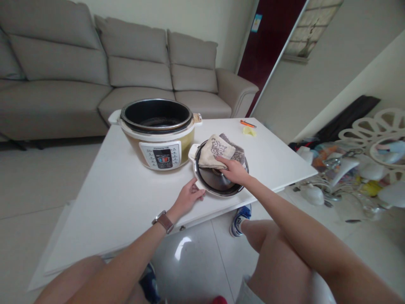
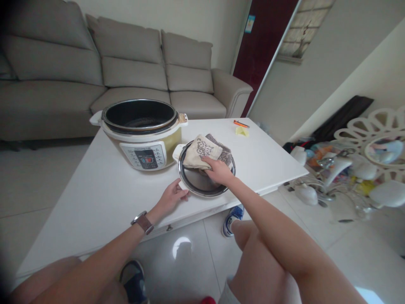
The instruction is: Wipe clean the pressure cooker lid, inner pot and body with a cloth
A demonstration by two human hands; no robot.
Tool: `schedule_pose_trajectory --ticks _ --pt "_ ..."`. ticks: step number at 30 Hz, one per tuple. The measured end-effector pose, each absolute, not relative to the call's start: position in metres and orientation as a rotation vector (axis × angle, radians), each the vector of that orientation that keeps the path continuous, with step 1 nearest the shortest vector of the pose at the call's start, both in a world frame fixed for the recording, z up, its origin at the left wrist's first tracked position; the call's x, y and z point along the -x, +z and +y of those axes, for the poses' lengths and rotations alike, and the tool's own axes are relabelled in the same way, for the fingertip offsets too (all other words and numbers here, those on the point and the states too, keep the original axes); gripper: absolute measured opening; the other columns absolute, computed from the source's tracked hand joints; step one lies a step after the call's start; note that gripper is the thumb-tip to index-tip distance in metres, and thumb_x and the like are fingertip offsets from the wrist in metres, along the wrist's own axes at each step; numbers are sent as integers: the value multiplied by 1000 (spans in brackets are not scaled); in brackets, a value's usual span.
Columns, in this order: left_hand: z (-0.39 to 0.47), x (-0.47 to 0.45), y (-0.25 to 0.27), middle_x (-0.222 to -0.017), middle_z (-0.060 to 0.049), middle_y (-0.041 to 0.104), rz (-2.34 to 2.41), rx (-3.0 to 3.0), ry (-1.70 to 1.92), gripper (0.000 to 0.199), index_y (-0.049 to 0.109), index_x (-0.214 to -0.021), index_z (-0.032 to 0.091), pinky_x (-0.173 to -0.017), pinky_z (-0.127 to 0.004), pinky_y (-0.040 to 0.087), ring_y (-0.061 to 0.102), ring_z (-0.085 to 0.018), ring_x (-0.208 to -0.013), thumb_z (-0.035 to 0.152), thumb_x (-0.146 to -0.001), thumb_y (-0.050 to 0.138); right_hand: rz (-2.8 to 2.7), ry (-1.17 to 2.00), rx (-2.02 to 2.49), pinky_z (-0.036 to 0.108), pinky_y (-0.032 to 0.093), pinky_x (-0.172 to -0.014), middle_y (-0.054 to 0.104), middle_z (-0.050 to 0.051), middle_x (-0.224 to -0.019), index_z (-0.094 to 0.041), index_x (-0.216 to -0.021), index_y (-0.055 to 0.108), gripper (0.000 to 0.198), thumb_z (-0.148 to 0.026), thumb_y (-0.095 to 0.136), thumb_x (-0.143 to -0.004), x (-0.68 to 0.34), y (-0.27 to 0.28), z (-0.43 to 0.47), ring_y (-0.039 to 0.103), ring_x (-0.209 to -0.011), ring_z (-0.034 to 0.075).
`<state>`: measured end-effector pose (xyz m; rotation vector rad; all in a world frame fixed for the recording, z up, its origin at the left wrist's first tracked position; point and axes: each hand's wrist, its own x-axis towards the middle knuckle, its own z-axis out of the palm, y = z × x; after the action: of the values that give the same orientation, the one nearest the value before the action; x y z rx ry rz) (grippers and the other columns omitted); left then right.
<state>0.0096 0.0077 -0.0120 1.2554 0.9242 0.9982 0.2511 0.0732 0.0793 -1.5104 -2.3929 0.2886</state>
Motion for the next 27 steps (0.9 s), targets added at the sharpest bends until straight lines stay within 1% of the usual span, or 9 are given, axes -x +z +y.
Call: schedule_pose_trajectory --ticks 6,11,13,15,18,20,22,25,27 --pt "7 -9 -13 -78 -4 73 928 -1261 1000 60 57 -133 14 -67 -31 55 70 -19 -64 42 -84 75 -2375 297 1544 39 44 -117 60 5 -149 -23 -146 59 54 -21 59 -92 -250 79 73 62 -134 26" --pt "8 -9 -15 -80 -5 73 932 -1263 990 54 58 -128 15 -66 -32 55 70 -19 -65 42 -84 75 -2315 378 1607 39 48 -110 72 8 -134 -23 -144 62 50 -23 54 -95 -243 84 64 68 -122 27" --pt "8 -10 -14 -80 -5 73 932 -1256 995 51 58 -124 14 -66 -32 55 70 -18 -65 41 -84 74 -2376 505 1506 36 49 -105 77 7 -124 -22 -136 68 44 -24 54 -95 -239 89 58 71 -114 25" --pt "8 -10 -12 -80 -5 73 928 -1240 1011 46 60 -116 13 -65 -32 55 69 -18 -64 41 -83 74 -2455 707 1372 34 50 -100 79 5 -114 -22 -125 74 36 -26 55 -94 -237 94 52 72 -106 24" --pt "8 -10 -11 -80 -6 72 908 -1222 1024 41 61 -107 13 -63 -31 54 67 -17 -63 41 -81 75 -2459 1029 1228 34 49 -101 79 3 -112 -22 -114 77 32 -31 58 -91 -239 101 49 69 -106 23" --pt "8 -10 -11 -79 -5 72 901 -1227 1010 45 62 -113 12 -63 -31 54 67 -17 -64 40 -81 75 -2330 1231 1212 35 47 -106 79 1 -114 -22 -109 79 32 -32 61 -84 -244 102 51 68 -110 24" --pt "9 -9 -12 -78 -4 72 908 -1240 997 52 60 -123 13 -64 -30 53 68 -17 -63 39 -81 75 -2093 1428 1264 37 48 -106 80 1 -108 -20 -101 80 32 -31 64 -75 -251 102 53 69 -108 26" --pt "9 -9 -12 -76 -2 71 910 -1240 1009 54 59 -128 13 -65 -30 53 69 -17 -62 36 -81 75 -1656 1610 1370 40 55 -95 80 4 -89 -17 -90 77 31 -31 65 -65 -262 103 55 74 -94 28" --pt "8 -10 -10 -76 -3 72 900 -1227 1019 53 60 -127 13 -64 -30 54 69 -17 -62 36 -81 74 -1436 1576 1437 39 58 -83 77 4 -77 -17 -83 73 26 -33 66 -63 -268 106 56 74 -83 28"
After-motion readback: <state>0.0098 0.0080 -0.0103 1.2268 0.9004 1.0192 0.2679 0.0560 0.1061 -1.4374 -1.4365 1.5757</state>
